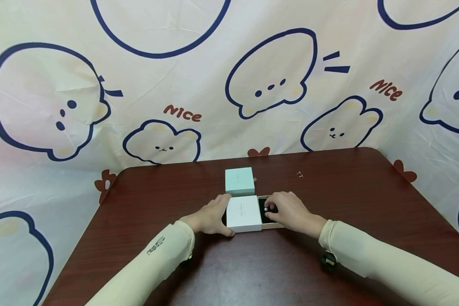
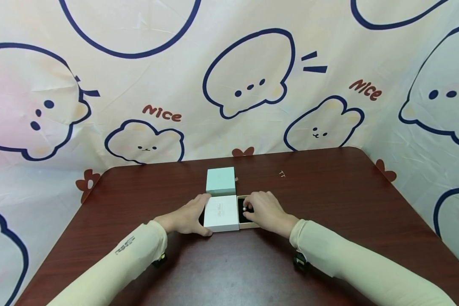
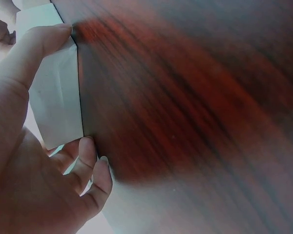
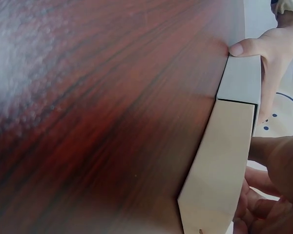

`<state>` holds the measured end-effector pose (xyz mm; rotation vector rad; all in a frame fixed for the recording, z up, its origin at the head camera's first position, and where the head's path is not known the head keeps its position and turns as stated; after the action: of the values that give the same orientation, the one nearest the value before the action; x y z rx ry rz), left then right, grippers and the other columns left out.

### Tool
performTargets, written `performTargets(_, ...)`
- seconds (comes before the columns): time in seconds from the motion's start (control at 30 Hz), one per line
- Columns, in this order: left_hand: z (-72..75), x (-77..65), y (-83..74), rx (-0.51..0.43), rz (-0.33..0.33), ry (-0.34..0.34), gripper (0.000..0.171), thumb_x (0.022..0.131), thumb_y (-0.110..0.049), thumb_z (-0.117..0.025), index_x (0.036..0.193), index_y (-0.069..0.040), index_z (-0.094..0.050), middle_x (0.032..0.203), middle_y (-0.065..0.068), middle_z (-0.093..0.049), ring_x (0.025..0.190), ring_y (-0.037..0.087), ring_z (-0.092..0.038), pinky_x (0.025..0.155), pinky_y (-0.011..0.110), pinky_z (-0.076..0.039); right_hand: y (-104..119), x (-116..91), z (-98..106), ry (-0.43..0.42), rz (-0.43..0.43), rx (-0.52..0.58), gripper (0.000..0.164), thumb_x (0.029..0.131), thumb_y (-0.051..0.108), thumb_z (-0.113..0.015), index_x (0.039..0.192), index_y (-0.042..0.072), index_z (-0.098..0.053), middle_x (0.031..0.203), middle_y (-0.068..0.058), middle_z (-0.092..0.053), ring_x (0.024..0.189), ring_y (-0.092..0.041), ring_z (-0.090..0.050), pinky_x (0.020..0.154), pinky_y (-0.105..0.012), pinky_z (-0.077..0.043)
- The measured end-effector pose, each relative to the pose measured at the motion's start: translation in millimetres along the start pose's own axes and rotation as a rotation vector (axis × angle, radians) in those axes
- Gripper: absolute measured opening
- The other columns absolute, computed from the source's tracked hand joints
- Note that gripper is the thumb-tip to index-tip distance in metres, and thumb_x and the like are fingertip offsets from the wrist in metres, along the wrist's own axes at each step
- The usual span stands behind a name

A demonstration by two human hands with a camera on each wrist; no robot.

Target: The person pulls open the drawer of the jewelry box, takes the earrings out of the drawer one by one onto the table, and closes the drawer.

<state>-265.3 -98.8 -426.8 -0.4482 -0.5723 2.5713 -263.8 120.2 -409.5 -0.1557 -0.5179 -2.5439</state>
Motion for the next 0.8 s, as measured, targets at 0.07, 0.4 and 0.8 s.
performTargets(0.07, -0.1, -0.3, -0.1, -0.004, 0.001, 0.003, 0.111, 0.076, -0.038, -0.088, 0.158, -0.003, -0.020, 0.157, 0.018, -0.034, 0.142, 0.038, -0.040, 0.114, 0.054, -0.038, 0.0, 0.1, -1.0, 0.002, -0.001, 0.001, 0.014, 0.084, 0.019, -0.081, 0.095, 0.011, -0.078, 0.081, 0.006, -0.067, 0.075, -0.009, -0.060, 0.074, -0.036, -0.047)
performTargets(0.4, 0.1, 0.3, 0.1, -0.002, -0.005, -0.003, 0.111, 0.075, -0.037, -0.088, 0.157, -0.002, -0.022, 0.155, 0.018, -0.036, 0.140, 0.037, -0.042, 0.112, 0.054, -0.039, 2.4, 2.3, -2.4, -0.004, 0.020, -0.017, 0.010, 0.086, 0.015, -0.079, 0.094, 0.011, -0.078, 0.081, 0.005, -0.069, 0.075, -0.009, -0.061, 0.069, -0.029, -0.042)
performTargets(0.8, 0.4, -0.8, -0.3, -0.006, -0.002, 0.004, 0.112, 0.076, -0.037, -0.088, 0.158, -0.001, -0.020, 0.157, 0.019, -0.034, 0.143, 0.038, -0.039, 0.114, 0.055, -0.037, 4.7, 2.5, 0.7, 0.005, 0.024, -0.022, 0.008, 0.087, 0.013, -0.077, 0.094, 0.010, -0.078, 0.081, 0.005, -0.071, 0.075, -0.009, -0.062, 0.070, -0.030, -0.043)
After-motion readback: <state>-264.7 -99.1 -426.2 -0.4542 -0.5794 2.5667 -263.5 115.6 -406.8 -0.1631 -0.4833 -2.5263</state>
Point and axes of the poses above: each hand's wrist, its own x-axis towards the middle knuckle, its own z-axis out of the back of the hand, y = z × x, the point moved 5 cm from there along x, towards the middle knuckle
